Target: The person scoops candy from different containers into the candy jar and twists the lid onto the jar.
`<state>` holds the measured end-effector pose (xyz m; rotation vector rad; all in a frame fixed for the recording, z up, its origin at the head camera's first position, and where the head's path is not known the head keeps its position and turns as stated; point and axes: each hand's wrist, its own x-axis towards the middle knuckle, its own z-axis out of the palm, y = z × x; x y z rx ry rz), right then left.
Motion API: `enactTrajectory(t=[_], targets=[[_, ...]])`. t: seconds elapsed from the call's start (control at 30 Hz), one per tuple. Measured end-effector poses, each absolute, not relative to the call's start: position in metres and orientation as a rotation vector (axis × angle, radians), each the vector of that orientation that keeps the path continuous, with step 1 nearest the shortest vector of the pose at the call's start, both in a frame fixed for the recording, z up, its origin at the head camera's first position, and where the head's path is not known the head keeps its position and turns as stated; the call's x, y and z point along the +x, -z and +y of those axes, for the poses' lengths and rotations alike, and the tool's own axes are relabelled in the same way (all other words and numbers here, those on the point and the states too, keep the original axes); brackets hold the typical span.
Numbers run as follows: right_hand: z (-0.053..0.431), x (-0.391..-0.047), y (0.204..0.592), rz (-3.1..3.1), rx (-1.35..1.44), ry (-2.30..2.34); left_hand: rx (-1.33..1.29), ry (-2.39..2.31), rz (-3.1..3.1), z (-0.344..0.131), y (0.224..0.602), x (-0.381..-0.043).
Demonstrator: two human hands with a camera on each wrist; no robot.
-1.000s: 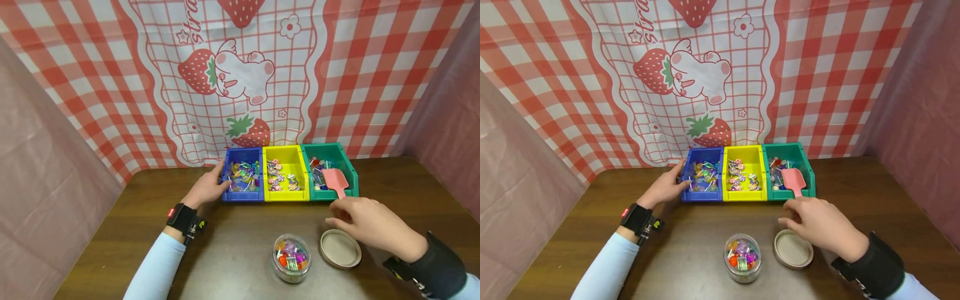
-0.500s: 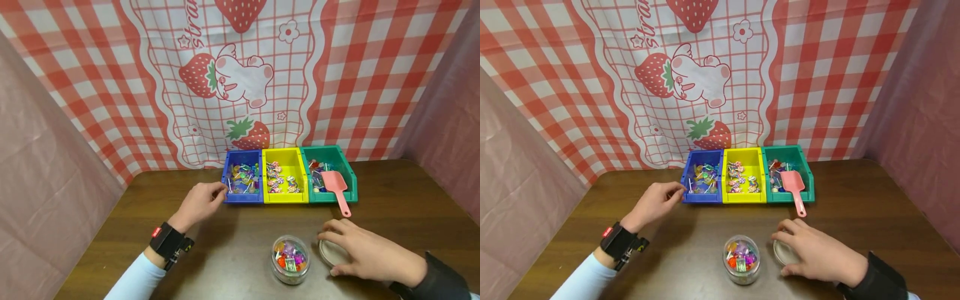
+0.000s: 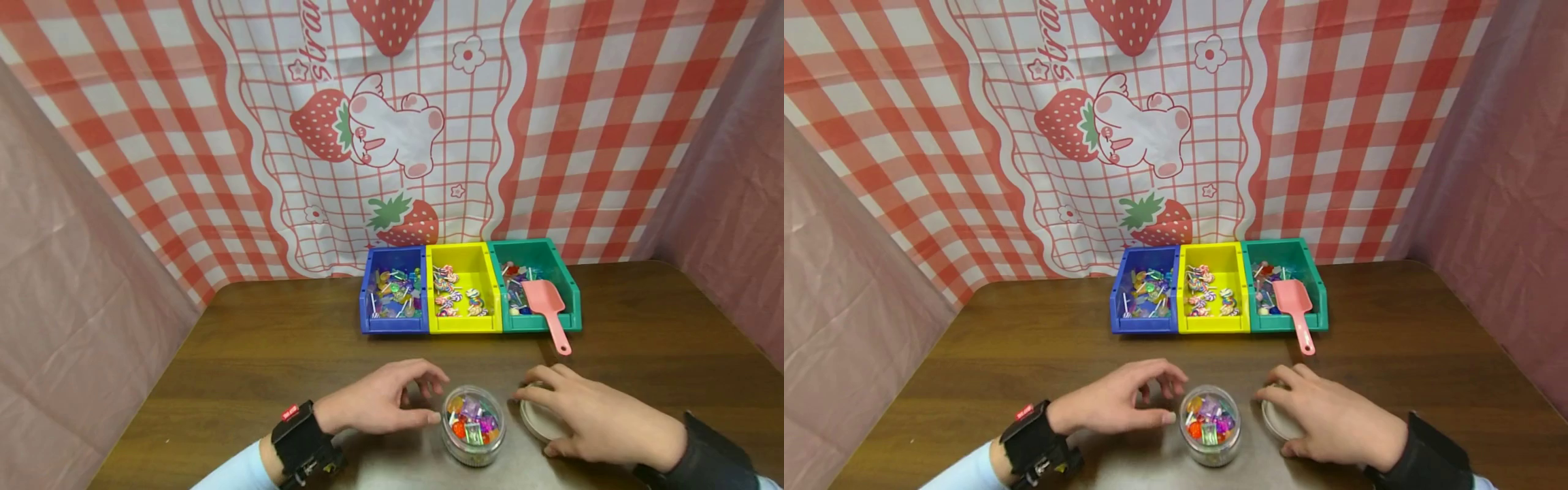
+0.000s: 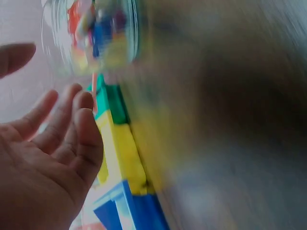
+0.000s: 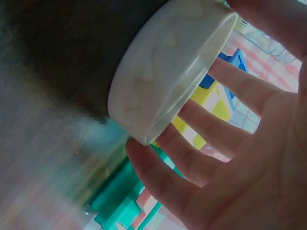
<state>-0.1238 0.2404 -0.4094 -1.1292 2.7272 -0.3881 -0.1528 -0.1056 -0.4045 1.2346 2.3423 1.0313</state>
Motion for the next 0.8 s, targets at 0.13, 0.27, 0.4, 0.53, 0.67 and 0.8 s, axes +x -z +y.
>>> enactTrajectory(t=[0.13,0.27,0.4,0.53,0.67,0.8], targets=[[0.239,-0.126,0.409,2.708,-1.102,0.414,1.234,-0.962,2.342,-0.097,0.407,-0.147],[0.237,-0.126,0.408,2.694,-1.093,0.424,1.226,-0.917,2.33,-0.091,0.412,-0.143],[0.235,-0.125,0.406,2.706,-1.145,0.446,1.25,-0.816,2.406,-0.084,0.415,-0.142],[0.235,-0.126,0.4,2.75,-1.23,0.51,1.251,-0.751,2.468,-0.079,0.415,-0.142],[0.232,-0.127,0.394,2.824,-1.29,0.586,1.234,-0.752,2.472,-0.076,0.415,-0.143],[0.226,-0.129,0.387,2.867,-1.294,0.697,1.231,-0.781,2.467,-0.076,0.415,-0.142]])
